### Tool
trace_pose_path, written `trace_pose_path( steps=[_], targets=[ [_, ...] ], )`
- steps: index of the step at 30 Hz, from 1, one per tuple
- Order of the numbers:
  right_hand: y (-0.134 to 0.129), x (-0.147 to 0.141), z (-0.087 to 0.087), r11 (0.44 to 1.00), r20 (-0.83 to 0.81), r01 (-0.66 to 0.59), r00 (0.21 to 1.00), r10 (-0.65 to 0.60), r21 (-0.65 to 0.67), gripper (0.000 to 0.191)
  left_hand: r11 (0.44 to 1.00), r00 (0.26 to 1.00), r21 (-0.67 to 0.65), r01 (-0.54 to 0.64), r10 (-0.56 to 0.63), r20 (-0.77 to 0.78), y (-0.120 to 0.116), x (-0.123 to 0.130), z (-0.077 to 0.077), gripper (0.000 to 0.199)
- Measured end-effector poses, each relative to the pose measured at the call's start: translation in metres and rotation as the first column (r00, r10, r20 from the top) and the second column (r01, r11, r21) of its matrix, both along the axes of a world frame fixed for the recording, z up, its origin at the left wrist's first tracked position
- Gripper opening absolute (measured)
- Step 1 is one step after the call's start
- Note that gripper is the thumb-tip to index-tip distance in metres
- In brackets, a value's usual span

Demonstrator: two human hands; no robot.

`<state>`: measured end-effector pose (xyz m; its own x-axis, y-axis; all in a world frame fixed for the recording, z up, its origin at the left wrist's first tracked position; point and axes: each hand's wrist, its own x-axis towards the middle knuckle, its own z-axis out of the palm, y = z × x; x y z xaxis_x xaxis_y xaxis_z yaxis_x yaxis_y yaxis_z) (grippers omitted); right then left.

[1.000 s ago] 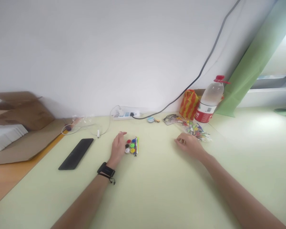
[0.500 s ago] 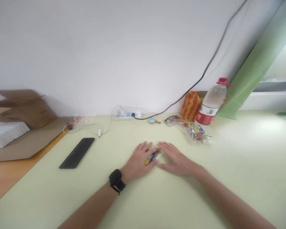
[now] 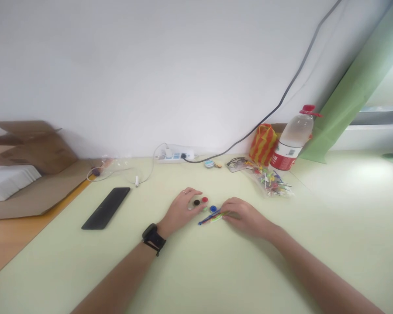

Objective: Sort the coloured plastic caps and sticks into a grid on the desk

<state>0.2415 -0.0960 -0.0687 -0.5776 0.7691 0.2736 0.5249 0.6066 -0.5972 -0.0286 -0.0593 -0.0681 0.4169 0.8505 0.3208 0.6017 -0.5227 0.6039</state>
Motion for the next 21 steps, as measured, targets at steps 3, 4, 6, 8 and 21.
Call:
trace_pose_path(
  steps=[3,4,6,8,21],
  targets=[
    [-0.004,-0.004,0.002,0.999,-0.004,0.014,1.0,-0.014,-0.033,0.018,0.997,0.998,-0.066,-0.035,0.038,0.046,0.0,0.005,-0.003,0.031],
    [-0.005,-0.005,0.002,0.999,-0.008,0.015,1.0,-0.015,-0.048,0.019,0.996,0.997,-0.086,-0.022,0.028,0.078,-0.002,0.007,-0.003,0.03],
    [-0.008,-0.009,0.002,0.997,-0.023,0.008,1.0,-0.009,-0.073,0.02,0.991,0.989,-0.128,0.032,-0.013,0.148,-0.007,0.011,-0.001,0.032],
    [-0.01,-0.012,0.0,0.997,-0.046,-0.014,0.999,0.011,-0.078,0.02,0.976,0.977,-0.179,0.127,-0.092,0.194,-0.013,0.015,0.002,0.034],
    [-0.005,-0.005,-0.007,0.995,-0.042,0.018,0.999,-0.014,0.102,0.045,0.967,0.967,-0.024,0.255,-0.254,0.024,-0.02,0.015,0.005,0.038]
  ],
)
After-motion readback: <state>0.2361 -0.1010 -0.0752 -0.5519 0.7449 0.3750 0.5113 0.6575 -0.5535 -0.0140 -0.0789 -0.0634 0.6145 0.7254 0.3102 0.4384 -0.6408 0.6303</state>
